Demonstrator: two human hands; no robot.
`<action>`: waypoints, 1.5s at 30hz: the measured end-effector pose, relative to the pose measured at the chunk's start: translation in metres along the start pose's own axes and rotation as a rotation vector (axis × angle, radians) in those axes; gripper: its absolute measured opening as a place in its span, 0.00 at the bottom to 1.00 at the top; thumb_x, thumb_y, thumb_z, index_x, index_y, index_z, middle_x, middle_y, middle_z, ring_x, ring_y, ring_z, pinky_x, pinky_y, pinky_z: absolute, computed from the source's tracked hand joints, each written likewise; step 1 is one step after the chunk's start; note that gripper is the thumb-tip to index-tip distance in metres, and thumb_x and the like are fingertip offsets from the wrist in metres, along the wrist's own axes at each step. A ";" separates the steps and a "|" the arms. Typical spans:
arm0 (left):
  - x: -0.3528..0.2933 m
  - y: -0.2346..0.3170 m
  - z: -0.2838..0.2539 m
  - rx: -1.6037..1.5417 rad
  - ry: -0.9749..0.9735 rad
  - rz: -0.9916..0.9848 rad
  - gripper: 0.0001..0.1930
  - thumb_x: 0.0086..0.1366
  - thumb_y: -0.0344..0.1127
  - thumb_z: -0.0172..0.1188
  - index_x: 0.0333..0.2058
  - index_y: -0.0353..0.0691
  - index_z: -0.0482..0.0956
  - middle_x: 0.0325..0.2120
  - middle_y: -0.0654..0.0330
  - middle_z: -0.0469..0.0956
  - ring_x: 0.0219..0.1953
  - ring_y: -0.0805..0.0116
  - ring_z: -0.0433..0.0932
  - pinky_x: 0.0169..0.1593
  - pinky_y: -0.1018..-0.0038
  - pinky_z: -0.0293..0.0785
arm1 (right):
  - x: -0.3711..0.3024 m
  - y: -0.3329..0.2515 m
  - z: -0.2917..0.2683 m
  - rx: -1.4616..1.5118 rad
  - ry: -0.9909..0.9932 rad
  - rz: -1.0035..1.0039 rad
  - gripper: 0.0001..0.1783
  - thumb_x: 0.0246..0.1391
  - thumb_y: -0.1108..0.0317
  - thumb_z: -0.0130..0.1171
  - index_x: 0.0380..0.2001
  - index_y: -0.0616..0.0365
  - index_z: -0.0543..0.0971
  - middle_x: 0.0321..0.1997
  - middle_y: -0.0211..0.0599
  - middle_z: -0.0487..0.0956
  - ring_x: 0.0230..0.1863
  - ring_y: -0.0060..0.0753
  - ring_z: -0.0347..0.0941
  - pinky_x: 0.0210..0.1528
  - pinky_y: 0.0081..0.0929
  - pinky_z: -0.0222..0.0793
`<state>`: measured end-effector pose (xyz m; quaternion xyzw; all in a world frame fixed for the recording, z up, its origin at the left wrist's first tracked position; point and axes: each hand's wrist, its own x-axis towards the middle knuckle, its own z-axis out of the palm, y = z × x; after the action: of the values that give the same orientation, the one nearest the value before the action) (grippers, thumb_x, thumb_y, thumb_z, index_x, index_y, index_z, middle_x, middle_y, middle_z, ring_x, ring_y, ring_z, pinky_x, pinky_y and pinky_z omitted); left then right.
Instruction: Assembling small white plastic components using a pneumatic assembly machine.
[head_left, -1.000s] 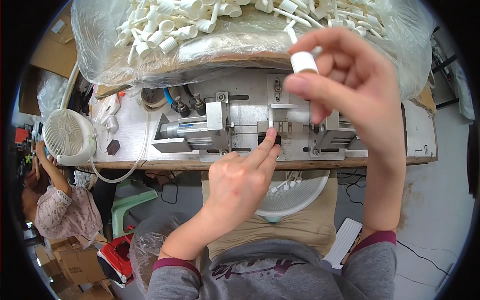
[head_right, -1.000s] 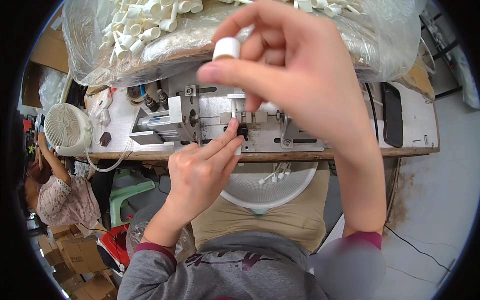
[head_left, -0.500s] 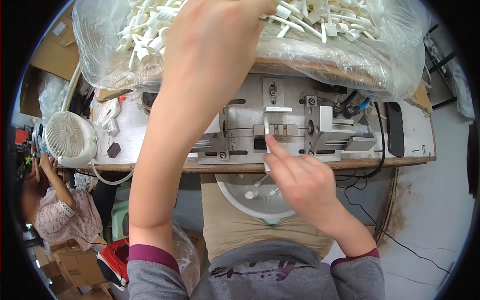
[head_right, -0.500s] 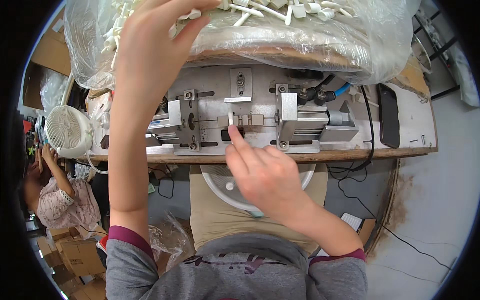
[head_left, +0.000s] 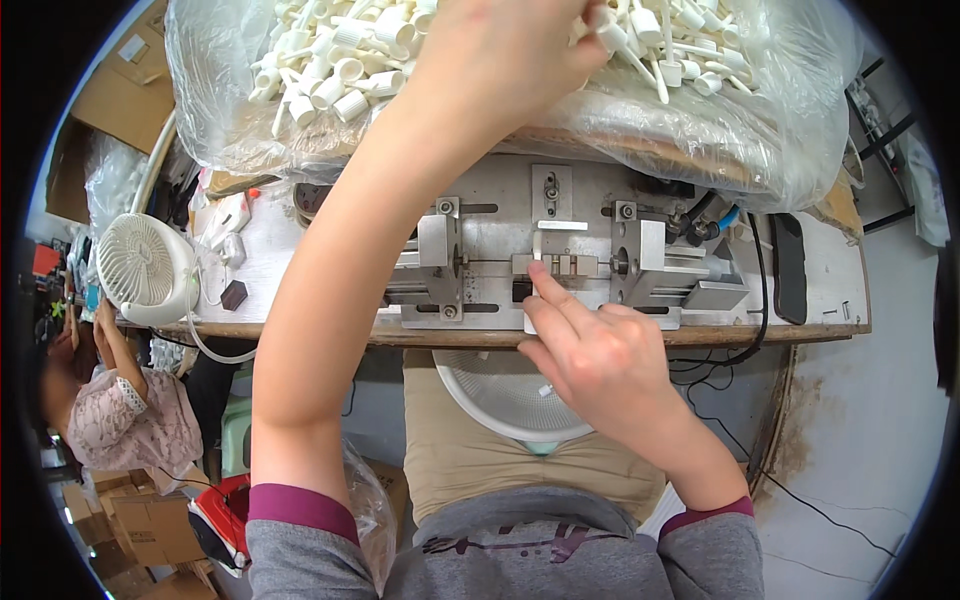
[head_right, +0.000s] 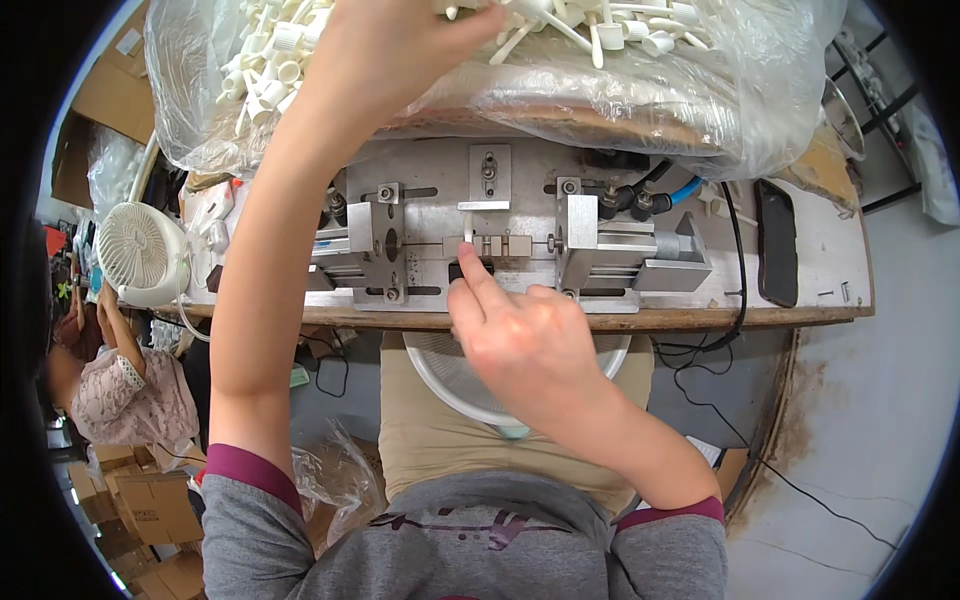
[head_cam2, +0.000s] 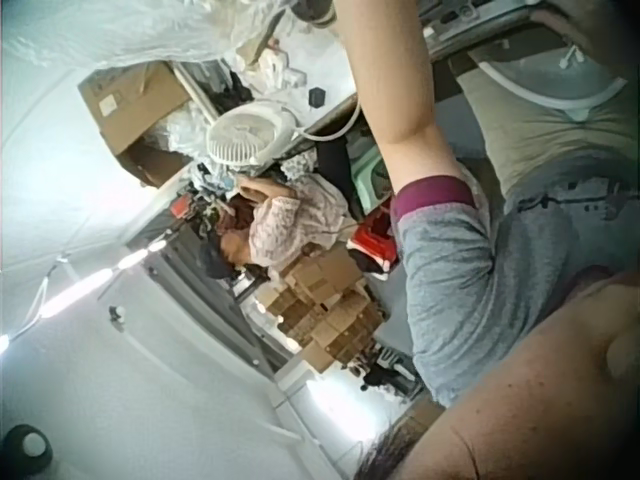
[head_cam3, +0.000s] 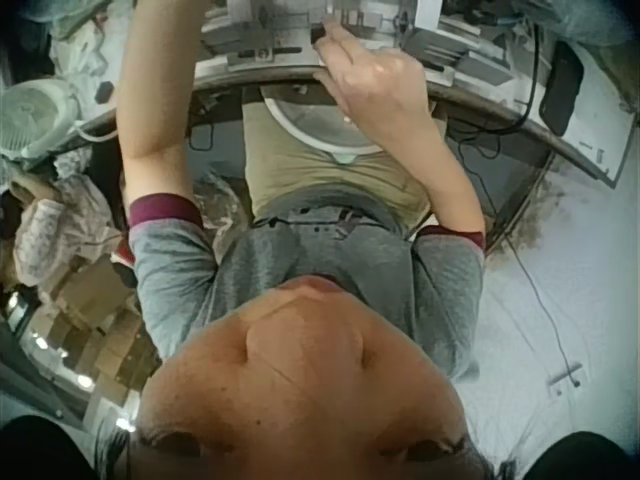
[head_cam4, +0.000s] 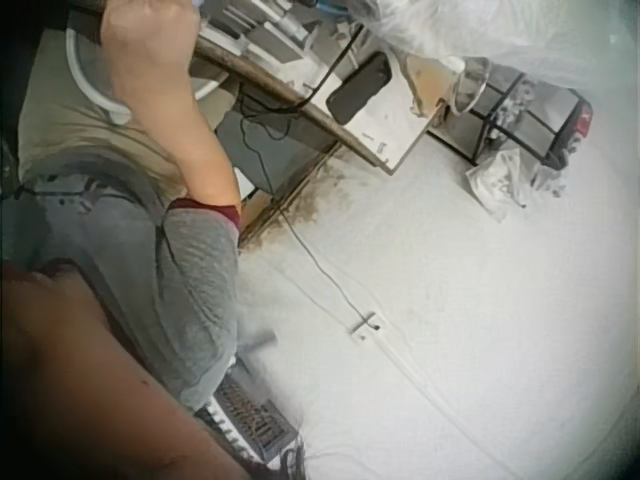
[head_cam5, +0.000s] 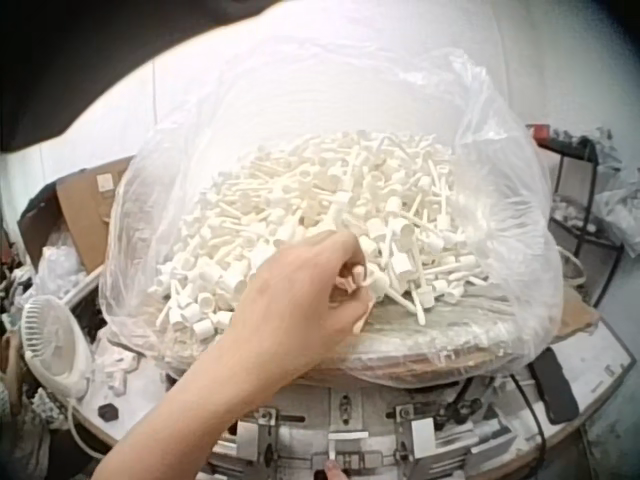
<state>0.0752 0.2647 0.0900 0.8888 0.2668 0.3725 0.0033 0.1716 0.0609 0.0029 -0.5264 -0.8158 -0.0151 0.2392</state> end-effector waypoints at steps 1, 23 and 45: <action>-0.003 0.001 -0.004 -0.112 0.026 -0.052 0.04 0.63 0.27 0.61 0.31 0.32 0.81 0.36 0.49 0.84 0.39 0.53 0.83 0.44 0.62 0.78 | 0.002 0.002 -0.005 0.055 0.006 0.012 0.16 0.47 0.68 0.72 0.41 0.60 0.83 0.50 0.43 0.86 0.20 0.28 0.75 0.23 0.23 0.71; -0.076 0.035 -0.044 -0.132 0.064 -0.109 0.16 0.55 0.27 0.75 0.44 0.39 0.87 0.39 0.59 0.84 0.34 0.74 0.82 0.37 0.77 0.78 | 0.090 0.089 -0.059 0.531 0.296 0.349 0.13 0.53 0.62 0.74 0.38 0.57 0.86 0.27 0.19 0.77 0.28 0.09 0.66 0.29 0.15 0.58; -0.186 0.089 -0.010 0.118 -0.346 -0.094 0.14 0.55 0.31 0.72 0.42 0.40 0.88 0.54 0.58 0.84 0.25 0.71 0.81 0.31 0.75 0.73 | 0.054 0.056 -0.043 0.759 0.458 0.186 0.18 0.52 0.79 0.72 0.46 0.63 0.81 0.38 0.27 0.82 0.32 0.12 0.71 0.36 0.13 0.66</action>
<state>0.0029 0.0981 -0.0071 0.9248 0.3249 0.1974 0.0145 0.2178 0.1203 0.0500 -0.4557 -0.6389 0.1906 0.5898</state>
